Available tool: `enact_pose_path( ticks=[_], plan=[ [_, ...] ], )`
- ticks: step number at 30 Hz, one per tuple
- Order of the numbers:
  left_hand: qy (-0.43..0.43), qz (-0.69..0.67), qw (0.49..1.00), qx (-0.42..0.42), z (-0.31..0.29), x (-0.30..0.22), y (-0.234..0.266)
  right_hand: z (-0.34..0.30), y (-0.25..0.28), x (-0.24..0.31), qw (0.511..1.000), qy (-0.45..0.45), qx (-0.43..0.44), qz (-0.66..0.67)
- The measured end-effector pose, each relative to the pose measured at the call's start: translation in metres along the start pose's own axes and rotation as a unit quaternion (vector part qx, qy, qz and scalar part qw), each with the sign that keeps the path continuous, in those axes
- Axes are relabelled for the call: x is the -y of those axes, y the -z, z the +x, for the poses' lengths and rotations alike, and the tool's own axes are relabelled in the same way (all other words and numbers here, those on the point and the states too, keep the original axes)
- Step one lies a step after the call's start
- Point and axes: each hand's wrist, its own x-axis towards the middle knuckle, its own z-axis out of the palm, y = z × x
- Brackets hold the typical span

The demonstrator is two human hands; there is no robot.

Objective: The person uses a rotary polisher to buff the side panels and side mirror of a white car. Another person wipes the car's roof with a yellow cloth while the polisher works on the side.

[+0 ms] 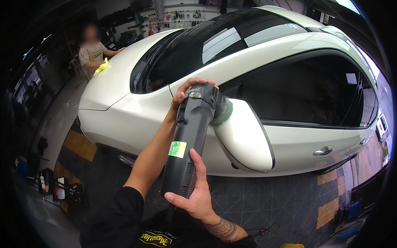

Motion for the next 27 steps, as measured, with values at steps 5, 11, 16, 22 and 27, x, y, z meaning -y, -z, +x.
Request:
enact_pose_path(
  ticks=[5, 11, 16, 22, 27],
  plan=[
    [0.005, 0.052, 0.998, -0.039, 0.001, -0.012, -0.026, -0.011, 0.011, 0.012, 0.999, -0.012, 0.018, 0.045],
    [0.013, 0.08, 0.996, -0.036, 0.007, -0.011, -0.054, -0.031, 0.029, 0.031, 0.996, 0.004, 0.05, 0.069],
    [0.018, 0.097, 0.994, -0.037, 0.007, -0.009, -0.077, -0.048, 0.041, 0.048, 0.995, -0.008, 0.059, 0.074],
    [0.017, 0.15, 0.986, -0.075, 0.003, -0.014, -0.107, -0.061, 0.061, 0.059, 0.995, -0.021, 0.076, 0.056],
    [0.018, 0.149, 0.985, -0.082, 0.0, -0.011, -0.122, -0.074, 0.068, 0.058, 0.994, 0.005, 0.086, 0.063]
  ],
)
